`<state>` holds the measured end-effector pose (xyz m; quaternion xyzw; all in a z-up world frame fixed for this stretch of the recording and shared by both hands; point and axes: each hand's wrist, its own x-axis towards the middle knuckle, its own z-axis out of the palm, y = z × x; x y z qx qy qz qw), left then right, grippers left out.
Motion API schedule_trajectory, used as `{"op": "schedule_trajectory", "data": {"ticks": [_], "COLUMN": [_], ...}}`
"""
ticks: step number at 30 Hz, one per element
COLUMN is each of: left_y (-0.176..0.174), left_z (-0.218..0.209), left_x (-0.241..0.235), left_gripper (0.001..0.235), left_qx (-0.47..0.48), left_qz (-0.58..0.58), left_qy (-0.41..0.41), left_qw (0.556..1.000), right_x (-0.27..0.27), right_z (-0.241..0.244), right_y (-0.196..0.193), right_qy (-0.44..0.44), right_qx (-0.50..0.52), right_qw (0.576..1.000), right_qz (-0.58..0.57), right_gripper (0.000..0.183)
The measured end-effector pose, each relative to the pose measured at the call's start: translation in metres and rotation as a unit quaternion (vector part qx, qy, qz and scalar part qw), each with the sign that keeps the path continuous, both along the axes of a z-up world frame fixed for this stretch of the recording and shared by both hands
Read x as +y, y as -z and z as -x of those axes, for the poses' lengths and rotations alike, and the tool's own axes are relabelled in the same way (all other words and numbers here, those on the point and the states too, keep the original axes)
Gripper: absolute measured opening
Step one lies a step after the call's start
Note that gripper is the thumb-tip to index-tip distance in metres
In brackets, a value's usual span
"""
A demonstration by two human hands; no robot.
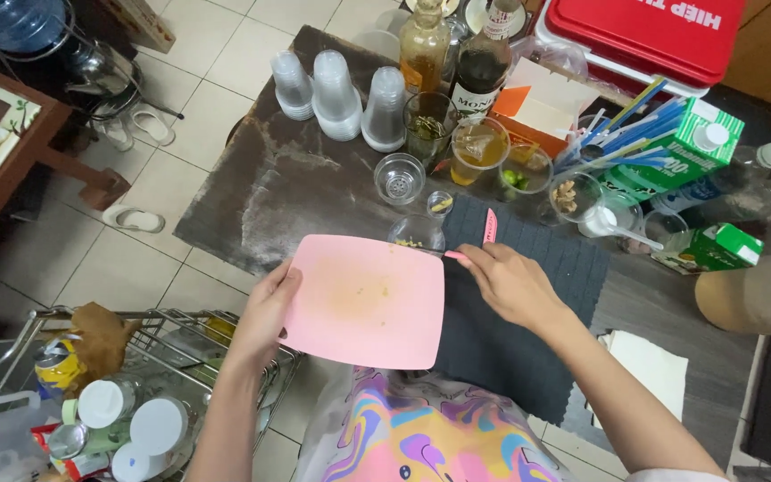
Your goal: The person sits on the floor in front of a counter and uses a knife to chop ginger on a pink cutting board. After chopping, they scrape the ginger into a glass and wipe the cutting board with a cloth.
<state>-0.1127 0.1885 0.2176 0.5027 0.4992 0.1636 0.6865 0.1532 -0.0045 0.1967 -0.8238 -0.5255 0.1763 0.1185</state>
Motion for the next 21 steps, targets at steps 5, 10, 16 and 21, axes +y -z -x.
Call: {"op": "schedule_trajectory", "data": {"ticks": [5, 10, 16, 21], "left_y": [0.002, -0.003, 0.010, 0.004], "left_z": [0.000, 0.003, 0.001, -0.011], "left_x": [0.006, 0.008, 0.012, 0.008], "left_gripper": [0.049, 0.047, 0.047, 0.048], "left_qx": [-0.005, 0.006, 0.015, -0.016], "left_qz": [-0.001, -0.006, -0.008, -0.006], "left_qy": [0.007, 0.023, 0.034, 0.037], "left_qw": [1.000, 1.000, 0.999, 0.999], "right_x": [0.001, -0.001, -0.006, -0.019], "right_z": [0.002, 0.010, 0.021, 0.048], "right_y": [0.003, 0.000, -0.009, -0.031], "right_qy": [0.023, 0.036, 0.031, -0.029], "right_qx": [0.033, 0.059, 0.019, 0.072], "right_qw": [0.999, 0.995, 0.994, 0.985], "right_qz": [-0.033, -0.072, -0.105, -0.153], "right_gripper": [0.038, 0.032, 0.030, 0.025]}}
